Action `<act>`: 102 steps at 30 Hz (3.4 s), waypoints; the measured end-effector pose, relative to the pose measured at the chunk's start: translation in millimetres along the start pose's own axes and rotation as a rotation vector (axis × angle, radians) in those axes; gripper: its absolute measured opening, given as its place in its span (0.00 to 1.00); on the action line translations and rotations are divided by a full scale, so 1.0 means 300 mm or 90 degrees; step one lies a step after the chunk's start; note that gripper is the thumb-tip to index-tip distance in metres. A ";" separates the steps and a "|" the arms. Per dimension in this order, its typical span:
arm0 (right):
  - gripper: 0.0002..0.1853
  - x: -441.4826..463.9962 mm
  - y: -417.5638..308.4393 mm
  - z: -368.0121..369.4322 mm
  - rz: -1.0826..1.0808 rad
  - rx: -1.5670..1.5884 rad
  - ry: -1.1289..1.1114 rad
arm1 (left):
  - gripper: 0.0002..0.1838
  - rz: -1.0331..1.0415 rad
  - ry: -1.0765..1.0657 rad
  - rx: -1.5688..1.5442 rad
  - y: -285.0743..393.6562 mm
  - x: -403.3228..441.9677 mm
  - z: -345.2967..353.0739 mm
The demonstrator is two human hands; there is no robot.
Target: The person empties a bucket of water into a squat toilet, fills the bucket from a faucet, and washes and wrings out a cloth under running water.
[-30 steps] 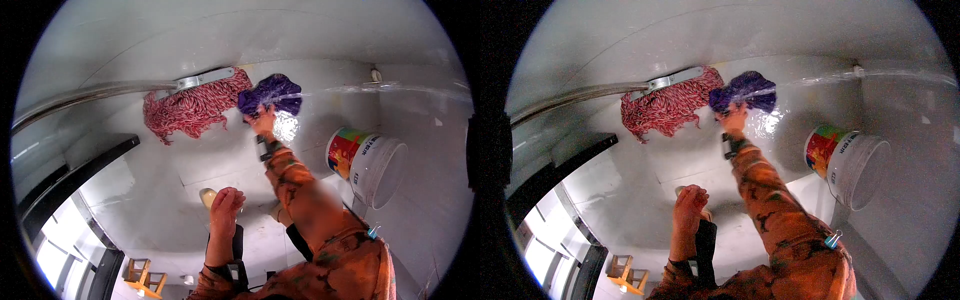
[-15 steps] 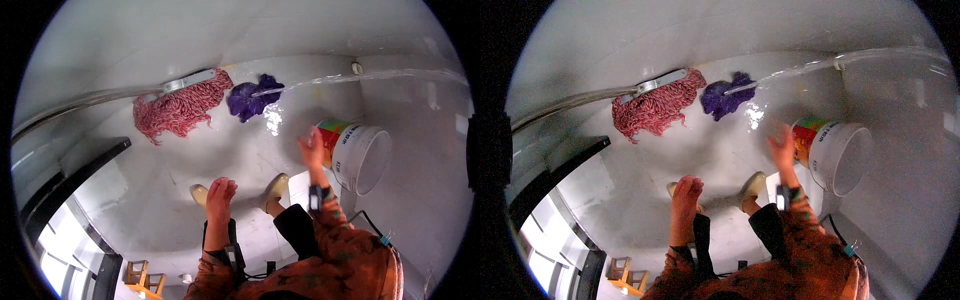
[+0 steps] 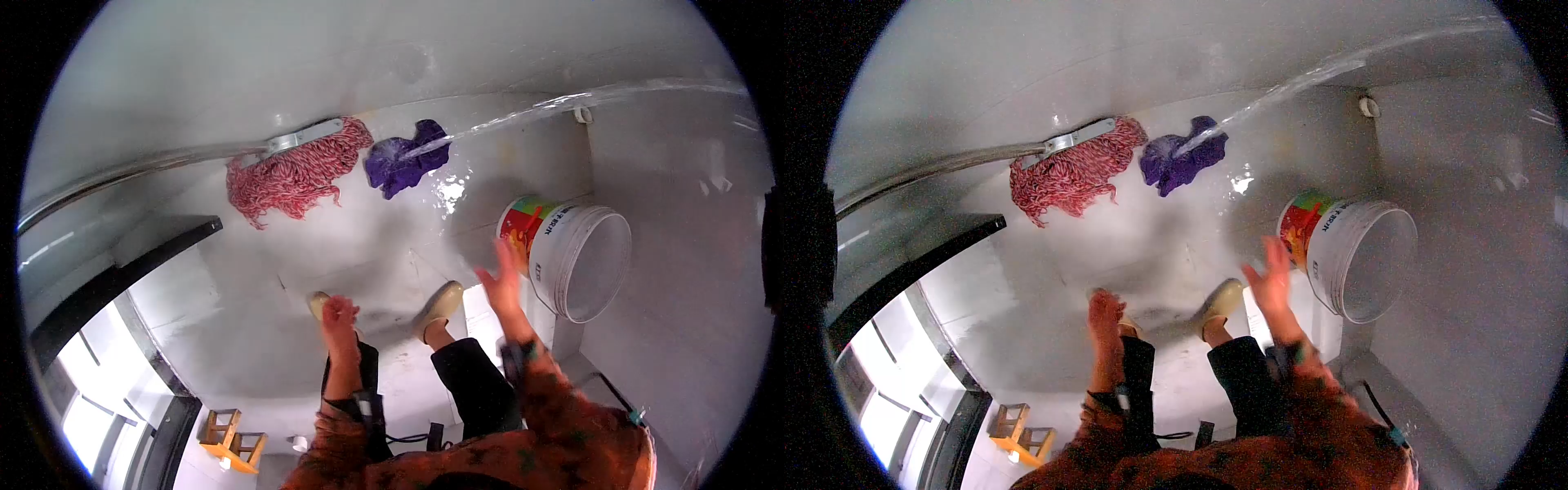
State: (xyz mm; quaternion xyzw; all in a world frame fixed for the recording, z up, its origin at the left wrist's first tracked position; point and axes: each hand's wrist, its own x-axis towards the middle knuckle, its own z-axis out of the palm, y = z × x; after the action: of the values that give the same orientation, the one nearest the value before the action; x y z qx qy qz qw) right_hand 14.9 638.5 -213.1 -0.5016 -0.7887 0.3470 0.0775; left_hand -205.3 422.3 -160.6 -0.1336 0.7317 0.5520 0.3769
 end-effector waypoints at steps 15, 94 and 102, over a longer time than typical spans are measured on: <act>0.22 0.260 -0.185 0.635 0.239 0.732 -0.258 | 0.32 -0.267 -0.004 -0.021 0.037 -0.017 0.120; 0.25 0.041 -0.572 -0.995 0.287 1.199 -0.432 | 0.16 -0.126 -0.526 -0.186 0.773 -0.758 0.832; 0.09 -0.055 -0.572 -0.940 0.018 0.976 -0.024 | 0.34 -0.245 -0.448 -0.193 0.723 -0.826 0.709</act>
State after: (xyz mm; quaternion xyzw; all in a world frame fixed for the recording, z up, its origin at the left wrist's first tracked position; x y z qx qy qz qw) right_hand 29.0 713.0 108.7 -0.3117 -0.3222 0.8065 0.3854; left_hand -83.6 637.9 143.3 -0.1253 0.4307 0.5851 0.6757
